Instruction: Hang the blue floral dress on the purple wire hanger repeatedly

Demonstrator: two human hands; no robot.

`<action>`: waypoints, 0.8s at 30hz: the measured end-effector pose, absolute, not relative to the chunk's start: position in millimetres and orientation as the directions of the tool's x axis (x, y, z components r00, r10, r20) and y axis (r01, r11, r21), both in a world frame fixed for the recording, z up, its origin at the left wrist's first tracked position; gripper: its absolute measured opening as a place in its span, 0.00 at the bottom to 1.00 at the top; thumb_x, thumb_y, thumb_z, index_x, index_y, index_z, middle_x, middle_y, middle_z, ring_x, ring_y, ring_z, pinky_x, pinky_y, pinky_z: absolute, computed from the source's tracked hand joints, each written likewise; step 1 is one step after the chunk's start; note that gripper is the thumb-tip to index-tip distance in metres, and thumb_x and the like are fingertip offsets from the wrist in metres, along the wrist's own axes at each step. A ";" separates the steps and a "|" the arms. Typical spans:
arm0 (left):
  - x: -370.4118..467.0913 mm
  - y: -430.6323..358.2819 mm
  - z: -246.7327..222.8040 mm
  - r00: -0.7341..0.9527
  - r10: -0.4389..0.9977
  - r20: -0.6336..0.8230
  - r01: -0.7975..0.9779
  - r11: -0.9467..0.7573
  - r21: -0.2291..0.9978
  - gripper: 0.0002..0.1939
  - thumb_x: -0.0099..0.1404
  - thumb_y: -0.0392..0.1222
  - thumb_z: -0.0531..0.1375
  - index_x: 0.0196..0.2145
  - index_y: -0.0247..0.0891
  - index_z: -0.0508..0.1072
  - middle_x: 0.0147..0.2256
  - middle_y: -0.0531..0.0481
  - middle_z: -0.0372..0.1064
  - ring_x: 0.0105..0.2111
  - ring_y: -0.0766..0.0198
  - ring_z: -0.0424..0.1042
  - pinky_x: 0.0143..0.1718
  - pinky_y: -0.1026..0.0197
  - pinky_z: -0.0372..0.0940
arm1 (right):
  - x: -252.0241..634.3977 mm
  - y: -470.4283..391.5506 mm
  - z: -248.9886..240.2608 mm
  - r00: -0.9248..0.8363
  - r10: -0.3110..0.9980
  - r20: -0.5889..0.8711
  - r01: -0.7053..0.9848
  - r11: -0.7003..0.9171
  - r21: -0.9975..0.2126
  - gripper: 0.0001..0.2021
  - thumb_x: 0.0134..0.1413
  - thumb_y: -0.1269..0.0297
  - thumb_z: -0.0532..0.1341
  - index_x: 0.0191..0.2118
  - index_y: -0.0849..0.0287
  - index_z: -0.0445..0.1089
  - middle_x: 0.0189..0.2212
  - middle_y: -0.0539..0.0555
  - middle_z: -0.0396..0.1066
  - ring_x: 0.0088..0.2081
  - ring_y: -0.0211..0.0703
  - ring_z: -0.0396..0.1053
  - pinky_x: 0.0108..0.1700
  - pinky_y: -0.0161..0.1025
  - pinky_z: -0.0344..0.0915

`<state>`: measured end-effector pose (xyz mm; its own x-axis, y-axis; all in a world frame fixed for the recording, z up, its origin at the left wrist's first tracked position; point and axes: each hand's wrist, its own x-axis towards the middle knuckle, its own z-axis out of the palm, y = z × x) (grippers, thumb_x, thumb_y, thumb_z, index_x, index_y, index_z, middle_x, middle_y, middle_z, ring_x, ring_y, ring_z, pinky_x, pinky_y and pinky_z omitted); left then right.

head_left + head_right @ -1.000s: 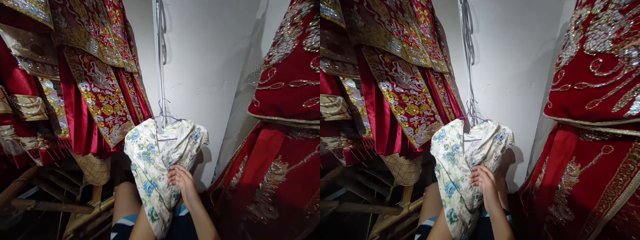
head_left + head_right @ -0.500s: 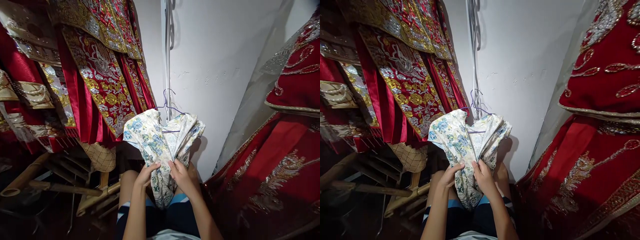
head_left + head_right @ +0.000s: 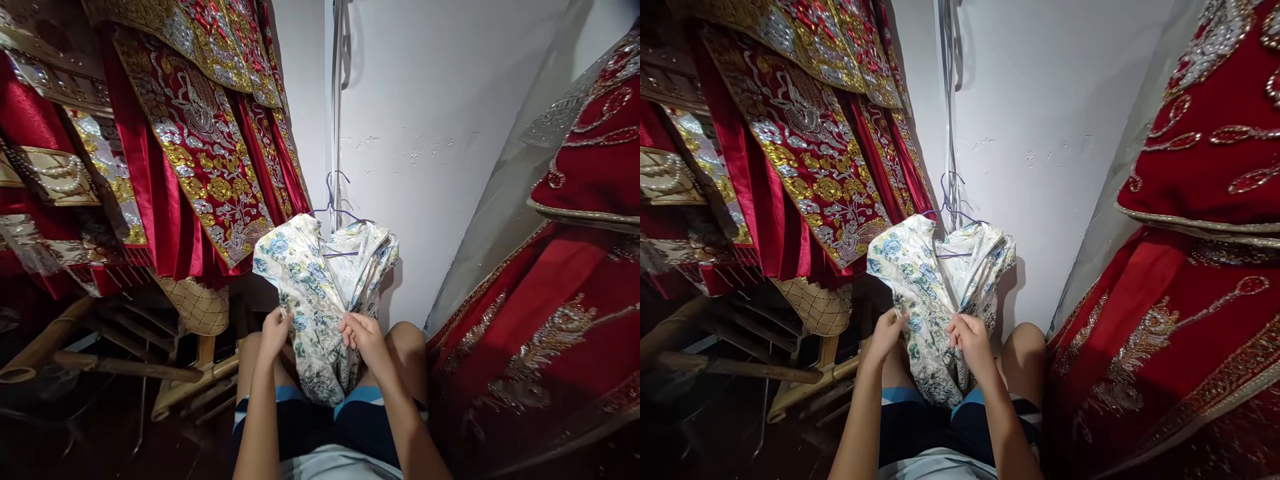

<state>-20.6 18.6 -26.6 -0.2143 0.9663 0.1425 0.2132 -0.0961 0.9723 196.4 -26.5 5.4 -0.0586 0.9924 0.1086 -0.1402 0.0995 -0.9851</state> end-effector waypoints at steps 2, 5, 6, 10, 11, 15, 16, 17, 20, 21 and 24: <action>-13.1 17.0 -28.4 -0.449 0.844 0.294 0.256 -0.194 0.947 0.13 0.59 0.49 0.62 0.37 0.38 0.69 0.36 0.46 0.69 0.40 0.55 0.71 0.43 0.56 0.65 | 197.7 -26.6 8.2 -0.067 0.995 0.077 -0.168 0.065 -0.984 0.22 0.53 0.44 0.60 0.24 0.60 0.71 0.14 0.51 0.66 0.15 0.35 0.53 0.21 0.36 0.49; 14.3 1.7 -24.2 -0.492 0.721 0.488 0.327 -0.366 0.871 0.16 0.62 0.46 0.60 0.47 0.40 0.66 0.43 0.45 0.67 0.43 0.58 0.68 0.46 0.57 0.64 | 196.7 -26.3 12.4 -0.111 0.992 0.053 -0.180 0.032 -0.983 0.20 0.53 0.47 0.60 0.28 0.61 0.73 0.15 0.53 0.70 0.16 0.35 0.54 0.21 0.35 0.50; 25.3 -4.9 -22.3 -0.376 0.756 0.536 0.337 -0.427 0.839 0.16 0.62 0.44 0.60 0.47 0.41 0.66 0.43 0.45 0.67 0.42 0.58 0.68 0.46 0.57 0.63 | 195.5 -27.2 13.6 -0.127 0.991 0.050 -0.176 0.027 -0.984 0.20 0.53 0.48 0.60 0.28 0.62 0.74 0.15 0.53 0.70 0.16 0.35 0.55 0.21 0.35 0.50; 60.5 -24.1 -21.5 0.064 0.851 0.520 0.240 -0.519 0.820 0.08 0.59 0.34 0.59 0.38 0.40 0.69 0.36 0.49 0.69 0.39 0.60 0.69 0.43 0.60 0.63 | 189.8 -39.6 17.3 -0.242 0.970 0.003 -0.155 -0.035 -0.987 0.21 0.55 0.48 0.58 0.28 0.63 0.75 0.11 0.50 0.65 0.13 0.33 0.51 0.20 0.34 0.46; 65.3 -26.4 -23.1 0.050 0.864 0.501 0.230 -0.498 0.836 0.05 0.59 0.34 0.58 0.34 0.40 0.68 0.33 0.51 0.69 0.36 0.61 0.69 0.40 0.60 0.63 | 189.0 -43.3 18.5 -0.274 0.962 -0.009 -0.155 -0.053 -0.986 0.21 0.55 0.48 0.58 0.28 0.63 0.75 0.10 0.49 0.64 0.13 0.33 0.50 0.20 0.34 0.45; 72.7 -28.7 -28.9 -0.059 0.875 0.480 0.291 -0.444 0.847 0.11 0.62 0.38 0.56 0.23 0.40 0.59 0.24 0.53 0.61 0.29 0.62 0.64 0.35 0.60 0.60 | 189.9 -38.1 36.2 -0.328 0.945 0.015 -0.113 -0.023 -0.993 0.21 0.57 0.49 0.58 0.26 0.63 0.75 0.08 0.47 0.61 0.13 0.32 0.49 0.20 0.33 0.46; 73.8 -28.5 -29.4 -0.061 0.869 0.490 0.332 -0.446 0.831 0.12 0.62 0.39 0.56 0.23 0.41 0.59 0.24 0.52 0.62 0.30 0.61 0.65 0.36 0.59 0.60 | 190.6 -29.1 46.5 -0.324 0.945 0.044 -0.086 0.017 -0.996 0.22 0.58 0.49 0.58 0.23 0.62 0.74 0.08 0.47 0.60 0.13 0.32 0.50 0.20 0.33 0.47; 75.5 -28.2 -29.5 -0.060 0.864 0.501 0.376 -0.445 0.813 0.12 0.63 0.40 0.57 0.23 0.41 0.59 0.26 0.51 0.64 0.32 0.59 0.65 0.37 0.58 0.59 | 191.2 -17.3 59.8 -0.320 0.944 0.076 -0.056 0.062 -0.997 0.23 0.58 0.50 0.58 0.19 0.62 0.72 0.08 0.48 0.60 0.13 0.31 0.50 0.20 0.33 0.49; 83.6 -26.8 -30.2 -0.018 0.866 0.500 0.501 -0.425 0.754 0.09 0.62 0.38 0.56 0.25 0.41 0.61 0.28 0.49 0.67 0.33 0.57 0.65 0.38 0.56 0.58 | 192.5 23.8 112.2 -0.274 0.946 0.174 -0.019 0.175 -0.984 0.23 0.59 0.57 0.59 0.16 0.62 0.69 0.14 0.51 0.68 0.14 0.28 0.52 0.23 0.32 0.56; 86.9 -26.2 -30.9 0.009 0.872 0.490 0.538 -0.418 0.732 0.09 0.62 0.36 0.56 0.26 0.42 0.60 0.28 0.49 0.67 0.33 0.57 0.65 0.38 0.56 0.57 | 193.5 35.3 130.3 -0.226 0.957 0.182 -0.033 0.179 -0.983 0.21 0.59 0.61 0.60 0.15 0.62 0.69 0.16 0.52 0.71 0.14 0.27 0.51 0.20 0.32 0.53; 93.6 -24.1 -34.6 0.147 0.882 0.447 0.636 -0.431 0.641 0.07 0.61 0.32 0.54 0.26 0.41 0.60 0.29 0.50 0.67 0.32 0.57 0.65 0.39 0.55 0.56 | 200.8 51.3 169.6 -0.152 0.963 0.222 -0.122 0.205 -0.971 0.16 0.57 0.68 0.57 0.20 0.65 0.72 0.12 0.50 0.66 0.13 0.27 0.48 0.16 0.30 0.44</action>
<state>93.6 -24.1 -34.6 0.1469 0.8822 0.4473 0.6356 -0.4307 0.6408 200.8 51.3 169.6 -0.1518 0.9631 0.2223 -0.1222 0.2049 -0.9711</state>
